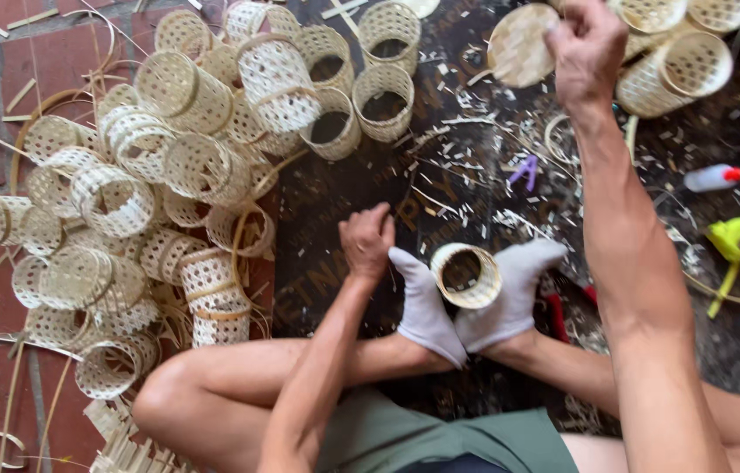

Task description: The person weaves a small cylindrical basket using thin bamboo strips. They bend and insert strips into the existing weave, trim excess with shears, and fit a pre-woven circular base into the bottom of the basket.

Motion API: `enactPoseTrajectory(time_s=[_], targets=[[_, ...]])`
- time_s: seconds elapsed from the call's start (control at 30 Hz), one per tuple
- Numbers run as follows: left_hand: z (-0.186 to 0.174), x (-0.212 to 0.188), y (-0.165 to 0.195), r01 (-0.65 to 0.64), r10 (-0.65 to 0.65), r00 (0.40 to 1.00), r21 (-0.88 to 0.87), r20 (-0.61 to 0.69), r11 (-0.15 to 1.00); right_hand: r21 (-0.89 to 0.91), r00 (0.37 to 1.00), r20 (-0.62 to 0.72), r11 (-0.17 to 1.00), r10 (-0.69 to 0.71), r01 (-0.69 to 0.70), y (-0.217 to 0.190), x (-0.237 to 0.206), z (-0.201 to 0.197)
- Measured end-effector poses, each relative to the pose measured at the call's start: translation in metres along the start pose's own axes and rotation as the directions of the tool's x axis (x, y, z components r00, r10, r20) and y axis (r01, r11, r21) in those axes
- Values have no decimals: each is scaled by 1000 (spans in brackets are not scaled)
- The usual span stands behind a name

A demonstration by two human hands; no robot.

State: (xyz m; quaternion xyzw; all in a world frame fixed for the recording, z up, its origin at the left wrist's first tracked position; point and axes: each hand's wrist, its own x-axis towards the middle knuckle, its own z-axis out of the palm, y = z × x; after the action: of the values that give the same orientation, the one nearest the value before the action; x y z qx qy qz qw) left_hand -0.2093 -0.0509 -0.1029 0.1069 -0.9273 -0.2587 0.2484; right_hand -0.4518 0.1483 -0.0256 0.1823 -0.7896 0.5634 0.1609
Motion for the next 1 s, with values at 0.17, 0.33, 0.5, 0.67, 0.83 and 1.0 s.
enactPoseTrajectory(time_s=[0.17, 0.33, 0.5, 0.67, 0.83, 1.0], targets=[[-16, -18, 38, 434, -373, 900, -549, 226, 714, 428, 952, 98, 852, 289, -303, -39, -123, -57], [-20, -50, 80, 563, -193, 824, -808, 533, 172, 367, 895, 310, 828, 321, -424, -55, -195, -50], [-28, -70, 58, 606, -277, 778, -789, 564, 96, -223, 987, 150, 974, 60, -26, -48, -204, -74], [-17, -105, 53, 718, -290, 691, -674, 662, 174, -74, 791, 408, 880, 457, -470, -57, -253, -89], [-4, -124, 61, 675, -330, 733, -579, 595, 456, 195, 708, 376, 696, 597, -691, -54, -304, -75], [-1, -125, 56, 502, -311, 855, -511, 415, 698, 242, 757, 260, 718, 600, -652, -47, -308, -62]])
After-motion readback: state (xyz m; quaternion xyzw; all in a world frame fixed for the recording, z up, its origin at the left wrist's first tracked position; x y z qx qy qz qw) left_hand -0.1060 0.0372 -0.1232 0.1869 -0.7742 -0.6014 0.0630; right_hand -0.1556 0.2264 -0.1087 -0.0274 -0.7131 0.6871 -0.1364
